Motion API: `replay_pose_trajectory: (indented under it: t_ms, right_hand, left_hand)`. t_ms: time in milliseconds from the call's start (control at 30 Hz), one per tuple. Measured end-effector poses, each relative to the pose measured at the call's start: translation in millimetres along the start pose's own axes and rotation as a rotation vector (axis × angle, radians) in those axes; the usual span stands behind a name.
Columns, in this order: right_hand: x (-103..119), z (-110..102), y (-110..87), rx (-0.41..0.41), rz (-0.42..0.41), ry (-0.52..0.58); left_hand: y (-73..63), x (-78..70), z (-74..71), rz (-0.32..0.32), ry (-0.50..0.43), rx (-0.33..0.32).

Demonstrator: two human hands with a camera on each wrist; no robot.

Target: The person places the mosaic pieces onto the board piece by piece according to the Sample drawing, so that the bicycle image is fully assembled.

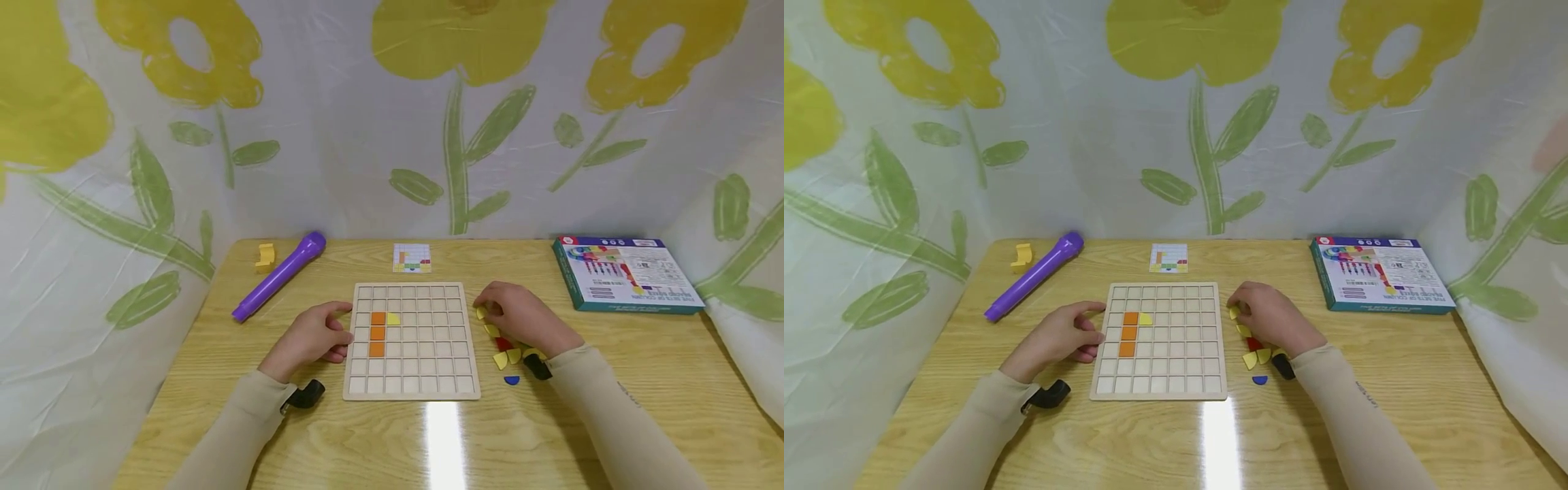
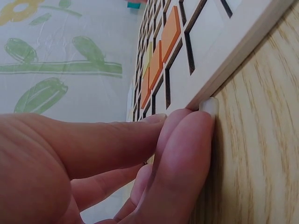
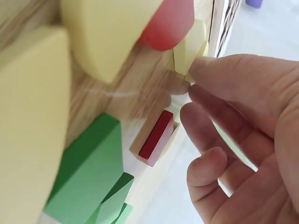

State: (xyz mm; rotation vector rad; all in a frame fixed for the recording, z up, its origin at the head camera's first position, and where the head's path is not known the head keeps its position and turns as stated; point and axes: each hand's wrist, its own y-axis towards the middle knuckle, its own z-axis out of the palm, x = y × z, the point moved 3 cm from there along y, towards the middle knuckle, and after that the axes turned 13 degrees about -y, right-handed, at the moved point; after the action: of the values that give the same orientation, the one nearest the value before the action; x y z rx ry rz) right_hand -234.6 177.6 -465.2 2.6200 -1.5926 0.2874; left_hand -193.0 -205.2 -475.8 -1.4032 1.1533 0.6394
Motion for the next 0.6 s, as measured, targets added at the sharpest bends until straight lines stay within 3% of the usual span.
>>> replay_pose_trajectory:
  t_ms: [433, 600]
  right_hand:
    - [1, -4, -3.3, 0.018, 0.002, 0.034]
    - [22, -9, -1.5, -0.01, 0.009, 0.06]
  left_hand:
    - [-0.3, 1.4, -0.7, 0.016, -0.003, 0.001]
    - [-0.6, 1.2, -0.6, 0.024, 0.005, 0.009]
